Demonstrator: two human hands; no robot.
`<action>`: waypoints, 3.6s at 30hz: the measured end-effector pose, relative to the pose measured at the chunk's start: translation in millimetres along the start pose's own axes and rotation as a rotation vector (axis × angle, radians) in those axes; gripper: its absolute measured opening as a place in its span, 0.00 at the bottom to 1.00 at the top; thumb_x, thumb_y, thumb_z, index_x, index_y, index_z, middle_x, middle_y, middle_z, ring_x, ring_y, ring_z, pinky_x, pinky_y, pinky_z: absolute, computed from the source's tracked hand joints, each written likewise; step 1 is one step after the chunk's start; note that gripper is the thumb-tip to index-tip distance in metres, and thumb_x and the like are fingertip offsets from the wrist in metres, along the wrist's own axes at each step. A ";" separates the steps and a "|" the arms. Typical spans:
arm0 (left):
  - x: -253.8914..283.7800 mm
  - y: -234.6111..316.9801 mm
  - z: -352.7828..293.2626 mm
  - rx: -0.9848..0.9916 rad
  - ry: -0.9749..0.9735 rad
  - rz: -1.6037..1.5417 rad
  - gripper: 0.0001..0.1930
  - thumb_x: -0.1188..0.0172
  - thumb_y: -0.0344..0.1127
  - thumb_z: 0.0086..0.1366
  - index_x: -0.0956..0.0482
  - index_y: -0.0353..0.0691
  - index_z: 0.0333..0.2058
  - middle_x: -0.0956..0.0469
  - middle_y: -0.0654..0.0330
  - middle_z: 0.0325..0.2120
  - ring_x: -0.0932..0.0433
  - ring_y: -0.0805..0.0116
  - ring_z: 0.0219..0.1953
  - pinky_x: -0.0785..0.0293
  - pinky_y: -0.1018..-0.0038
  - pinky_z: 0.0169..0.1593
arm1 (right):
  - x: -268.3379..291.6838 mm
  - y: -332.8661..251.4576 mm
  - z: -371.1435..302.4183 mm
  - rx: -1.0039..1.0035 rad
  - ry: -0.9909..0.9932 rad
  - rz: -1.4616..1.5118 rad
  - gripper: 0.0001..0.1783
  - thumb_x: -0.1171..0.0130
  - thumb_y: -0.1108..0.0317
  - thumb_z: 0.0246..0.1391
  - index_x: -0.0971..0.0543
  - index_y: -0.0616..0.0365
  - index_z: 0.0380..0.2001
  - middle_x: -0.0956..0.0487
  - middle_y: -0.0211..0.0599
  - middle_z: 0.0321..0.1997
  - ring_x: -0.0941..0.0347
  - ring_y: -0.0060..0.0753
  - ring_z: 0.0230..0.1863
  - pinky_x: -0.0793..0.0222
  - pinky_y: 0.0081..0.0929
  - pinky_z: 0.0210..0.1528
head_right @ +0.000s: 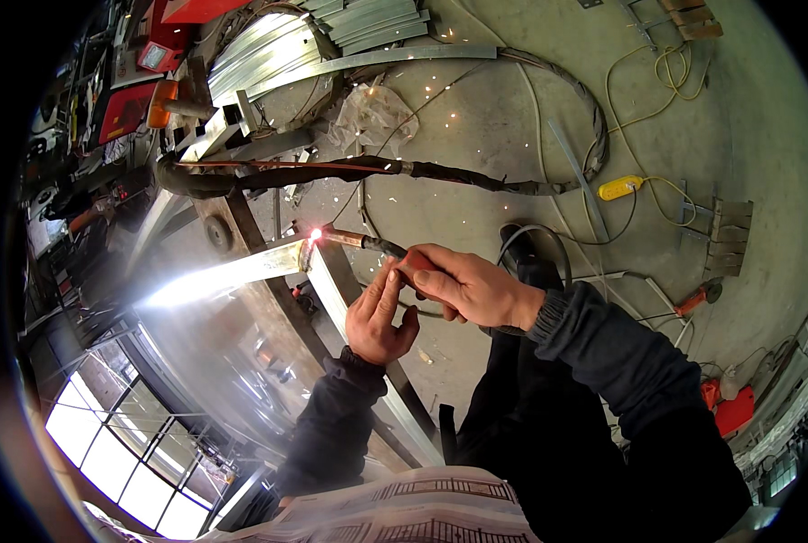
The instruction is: The person welds a metal frame structure using a welding torch and a magnetic clamp. They position the clamp to hold pieces together, then apply the welding torch to create joints, producing bright sparks. The person repositions the frame and continues welding different sections.
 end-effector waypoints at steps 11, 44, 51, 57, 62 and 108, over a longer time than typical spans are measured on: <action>4.8 2.4 4.7 -0.007 0.061 -0.012 0.48 0.26 0.25 0.47 0.27 0.34 0.72 0.23 0.37 0.69 0.10 0.41 0.49 0.12 0.60 0.47 | 1.7 4.1 3.4 0.049 0.025 -0.062 0.30 0.48 0.49 0.83 0.31 0.55 0.76 0.20 0.27 0.45 0.26 0.16 0.34 0.24 0.21 0.34; -1.0 0.7 -0.7 0.064 0.018 -0.013 0.49 0.29 0.23 0.51 0.33 0.27 0.75 0.25 0.37 0.70 0.09 0.52 0.49 0.11 0.63 0.47 | -0.4 -1.7 6.1 -0.026 0.005 -0.044 0.34 0.48 0.48 0.83 0.35 0.56 0.79 0.20 0.26 0.46 0.26 0.15 0.35 0.23 0.21 0.36; -1.3 -0.6 -0.7 0.049 0.010 -0.016 0.49 0.29 0.23 0.51 0.33 0.27 0.75 0.25 0.37 0.70 0.09 0.53 0.48 0.12 0.63 0.47 | 0.1 -3.8 4.5 -0.016 0.022 -0.054 0.31 0.48 0.46 0.82 0.30 0.56 0.75 0.15 0.30 0.52 0.25 0.18 0.33 0.23 0.23 0.34; -5.1 -4.0 -0.7 0.036 -0.020 -0.012 0.50 0.29 0.24 0.50 0.33 0.28 0.75 0.26 0.37 0.70 0.10 0.48 0.49 0.12 0.61 0.46 | 3.1 -5.5 2.1 -0.037 0.030 -0.082 0.32 0.48 0.45 0.82 0.30 0.57 0.74 0.15 0.31 0.49 0.24 0.19 0.33 0.22 0.24 0.34; -5.1 -4.9 -1.9 0.048 -0.027 -0.038 0.51 0.27 0.25 0.48 0.34 0.30 0.75 0.27 0.35 0.71 0.11 0.38 0.51 0.11 0.57 0.45 | 2.6 -5.4 1.8 -0.014 0.048 -0.073 0.30 0.47 0.46 0.82 0.29 0.56 0.73 0.15 0.31 0.50 0.24 0.19 0.33 0.22 0.24 0.34; -8.6 -3.5 -2.4 0.057 -0.054 0.028 0.51 0.29 0.25 0.50 0.36 0.27 0.76 0.27 0.39 0.72 0.09 0.53 0.45 0.12 0.62 0.43 | 3.5 1.7 5.1 0.009 0.056 -0.089 0.31 0.48 0.45 0.82 0.30 0.55 0.74 0.16 0.31 0.49 0.24 0.20 0.30 0.23 0.23 0.33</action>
Point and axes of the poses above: each hand's wrist, its own z-axis towards the middle knuckle, its own x-axis out of the back of the hand, y = z × x, the point moved 5 cm from there along z, towards the middle knuckle
